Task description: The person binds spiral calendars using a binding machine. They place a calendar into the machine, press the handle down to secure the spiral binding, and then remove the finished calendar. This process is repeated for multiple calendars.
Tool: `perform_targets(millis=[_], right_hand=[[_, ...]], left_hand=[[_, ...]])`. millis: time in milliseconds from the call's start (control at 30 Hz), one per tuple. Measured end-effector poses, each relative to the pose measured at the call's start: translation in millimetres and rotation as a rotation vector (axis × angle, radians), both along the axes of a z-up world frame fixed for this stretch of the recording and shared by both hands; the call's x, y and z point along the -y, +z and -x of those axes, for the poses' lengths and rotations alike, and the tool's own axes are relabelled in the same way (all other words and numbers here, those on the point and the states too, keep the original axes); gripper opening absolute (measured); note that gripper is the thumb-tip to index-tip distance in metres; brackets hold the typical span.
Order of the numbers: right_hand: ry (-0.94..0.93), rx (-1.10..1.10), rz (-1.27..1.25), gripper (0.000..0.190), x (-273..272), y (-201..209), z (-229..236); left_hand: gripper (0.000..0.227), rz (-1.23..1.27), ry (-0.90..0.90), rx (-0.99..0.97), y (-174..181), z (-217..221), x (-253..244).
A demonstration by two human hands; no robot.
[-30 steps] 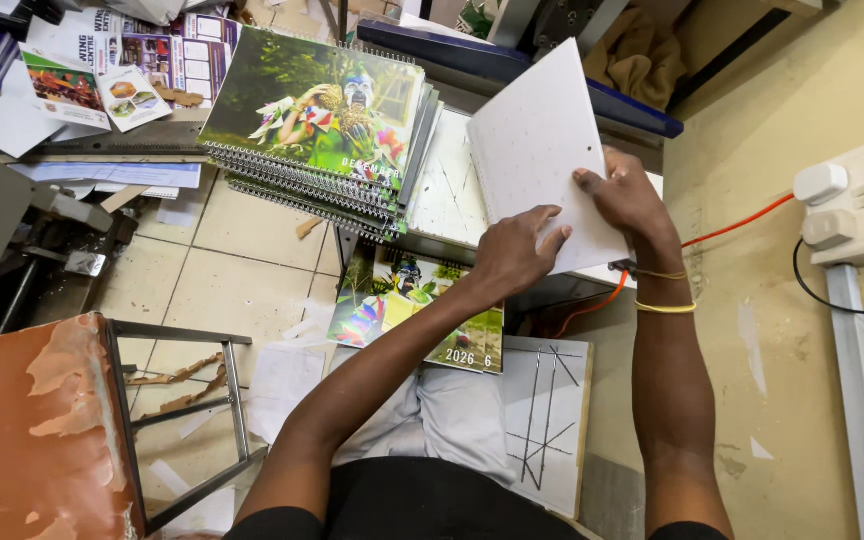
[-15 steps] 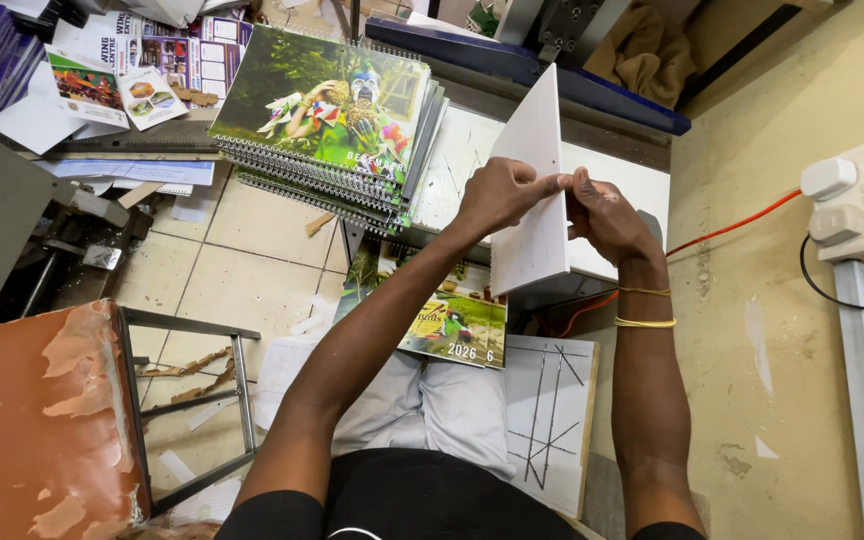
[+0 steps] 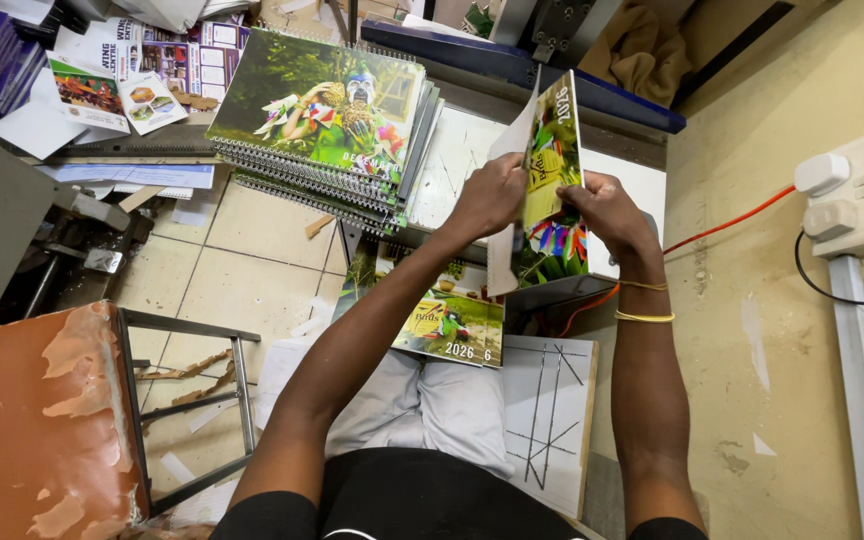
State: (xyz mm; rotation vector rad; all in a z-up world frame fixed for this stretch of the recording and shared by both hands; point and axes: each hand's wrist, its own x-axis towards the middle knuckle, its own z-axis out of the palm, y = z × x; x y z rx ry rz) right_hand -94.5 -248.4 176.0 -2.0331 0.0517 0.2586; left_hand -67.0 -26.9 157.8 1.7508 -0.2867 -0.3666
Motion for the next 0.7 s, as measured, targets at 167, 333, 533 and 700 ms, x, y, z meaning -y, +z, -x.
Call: perform_targets(millis=[167,333,533,700], right_hand=[[-0.122,0.056,-0.007,0.019,8.6,31.2,39.1],[-0.22,0.087,-0.461,0.062,51.2,61.0,91.4],[-0.44,0.613,-0.794,0.072,76.3,39.6,131.5],[-0.429,0.514,-1.03,0.046,-11.5,69.7,137.6]], left_hand=[[0.055,-0.217,0.137,0.089,47.9,28.0,-78.2],[0.05,-0.107,0.273,0.126,45.7,5.9,-130.4],[0.067,0.102,0.215,0.461,118.1,69.1,-102.4],[0.046,0.286,-0.073,0.218,106.7,78.2,-50.2]])
